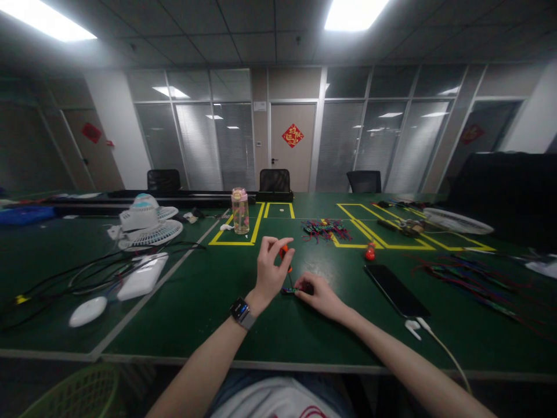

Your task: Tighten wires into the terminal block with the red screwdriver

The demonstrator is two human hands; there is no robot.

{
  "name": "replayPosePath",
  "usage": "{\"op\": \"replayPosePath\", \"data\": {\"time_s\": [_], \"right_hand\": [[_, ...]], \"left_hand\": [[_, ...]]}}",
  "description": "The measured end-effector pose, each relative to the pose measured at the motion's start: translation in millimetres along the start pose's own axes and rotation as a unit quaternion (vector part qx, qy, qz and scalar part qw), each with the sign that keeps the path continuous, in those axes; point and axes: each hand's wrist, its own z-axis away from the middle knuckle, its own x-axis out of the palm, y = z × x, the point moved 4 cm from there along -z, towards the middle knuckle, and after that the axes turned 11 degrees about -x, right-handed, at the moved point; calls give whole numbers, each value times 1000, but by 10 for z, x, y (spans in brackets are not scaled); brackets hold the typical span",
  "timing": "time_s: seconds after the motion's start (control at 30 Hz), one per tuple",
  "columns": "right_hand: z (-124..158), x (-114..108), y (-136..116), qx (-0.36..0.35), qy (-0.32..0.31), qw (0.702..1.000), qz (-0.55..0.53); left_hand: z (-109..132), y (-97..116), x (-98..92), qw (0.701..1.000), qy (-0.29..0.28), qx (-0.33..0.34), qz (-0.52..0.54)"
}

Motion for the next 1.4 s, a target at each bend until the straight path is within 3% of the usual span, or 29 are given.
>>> {"op": "replayPosePath", "data": {"time_s": [0.2, 0.47, 0.73, 1.03, 1.27, 1.4], "right_hand": [[-3, 8, 21, -4, 1, 1000, -1], [-6, 6, 3, -1, 3, 1000, 5], [-1, 14, 27, -8, 3, 1000, -2], [-5, 1, -14, -4, 4, 1000, 0], [-2, 0, 0, -3, -4, 1000, -4], [-2, -2, -4, -5, -1, 1000, -4]], "left_hand": [[9, -1, 0, 999, -32, -6, 20], [15, -4, 12, 1000, 10, 16, -5], [13, 2, 12, 1000, -29, 0, 10], [11, 5, 15, 1000, 5, 9, -2], [11, 11, 14, 999, -35, 5, 19], [6, 9, 10, 1000, -8, 10, 12]]}}
